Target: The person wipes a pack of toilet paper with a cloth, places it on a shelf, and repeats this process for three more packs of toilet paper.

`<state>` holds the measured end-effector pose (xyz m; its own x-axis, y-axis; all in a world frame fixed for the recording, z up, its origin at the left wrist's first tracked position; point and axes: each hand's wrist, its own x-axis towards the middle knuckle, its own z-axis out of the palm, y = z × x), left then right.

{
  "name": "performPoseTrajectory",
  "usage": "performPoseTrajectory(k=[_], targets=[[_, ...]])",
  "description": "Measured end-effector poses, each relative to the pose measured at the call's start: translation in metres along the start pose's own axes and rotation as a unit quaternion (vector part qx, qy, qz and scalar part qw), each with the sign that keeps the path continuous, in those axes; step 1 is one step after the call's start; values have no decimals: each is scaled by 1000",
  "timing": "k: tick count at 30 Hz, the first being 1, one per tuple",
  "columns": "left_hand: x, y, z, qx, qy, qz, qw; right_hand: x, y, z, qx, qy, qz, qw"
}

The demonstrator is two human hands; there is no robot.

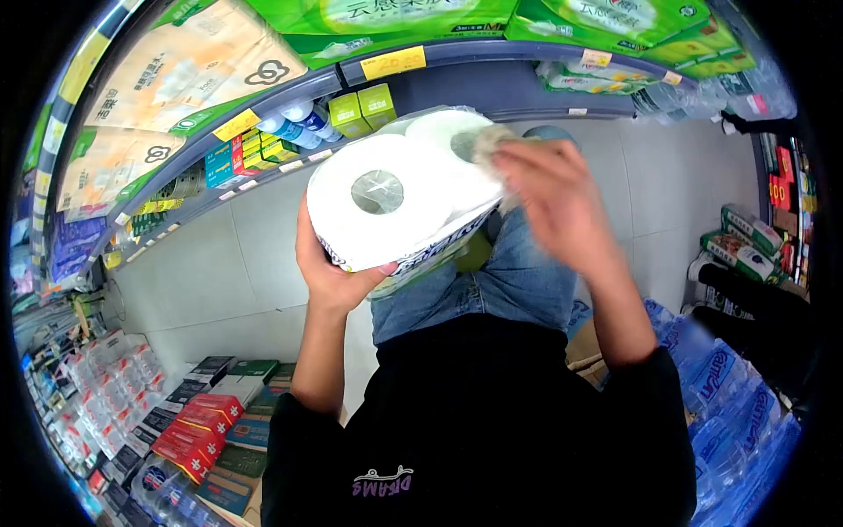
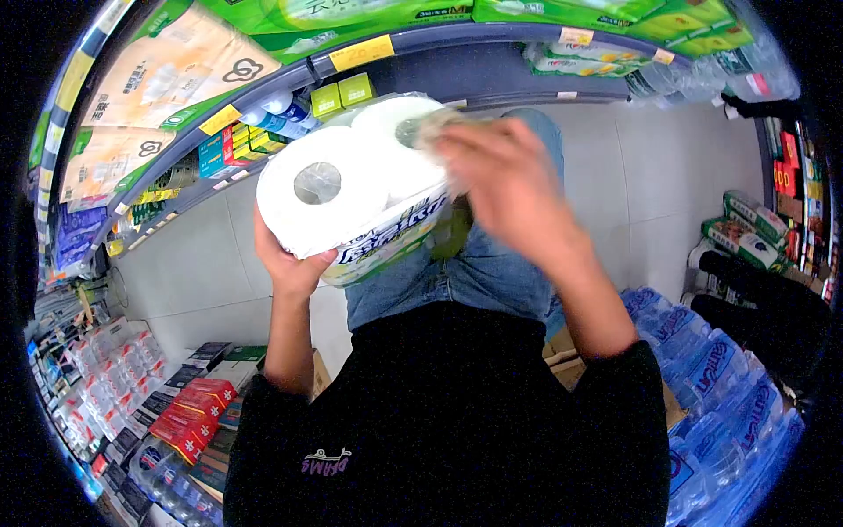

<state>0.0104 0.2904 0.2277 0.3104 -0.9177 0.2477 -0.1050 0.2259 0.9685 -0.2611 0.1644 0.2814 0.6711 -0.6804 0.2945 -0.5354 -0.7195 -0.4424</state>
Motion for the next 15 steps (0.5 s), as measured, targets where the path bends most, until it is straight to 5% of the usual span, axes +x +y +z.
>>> performPoseTrajectory(k=[4, 7, 9, 13, 15], targets=[[7, 2, 4, -25, -4, -8, 1000, 11, 17, -12, 89, 103, 105, 985], [7, 5, 7, -26, -4, -18, 1000, 19, -23, 1, 92, 156, -58, 982], [6, 4, 8, -41, 13, -19, 999, 20, -71, 9, 81, 76, -65, 992], [0, -5, -8, -26, 67, -37, 997, 22, -31, 56, 9, 173, -59, 983], [-3, -12, -15, -51, 118, -40, 991, 21, 11, 64, 110, 214, -2, 971]])
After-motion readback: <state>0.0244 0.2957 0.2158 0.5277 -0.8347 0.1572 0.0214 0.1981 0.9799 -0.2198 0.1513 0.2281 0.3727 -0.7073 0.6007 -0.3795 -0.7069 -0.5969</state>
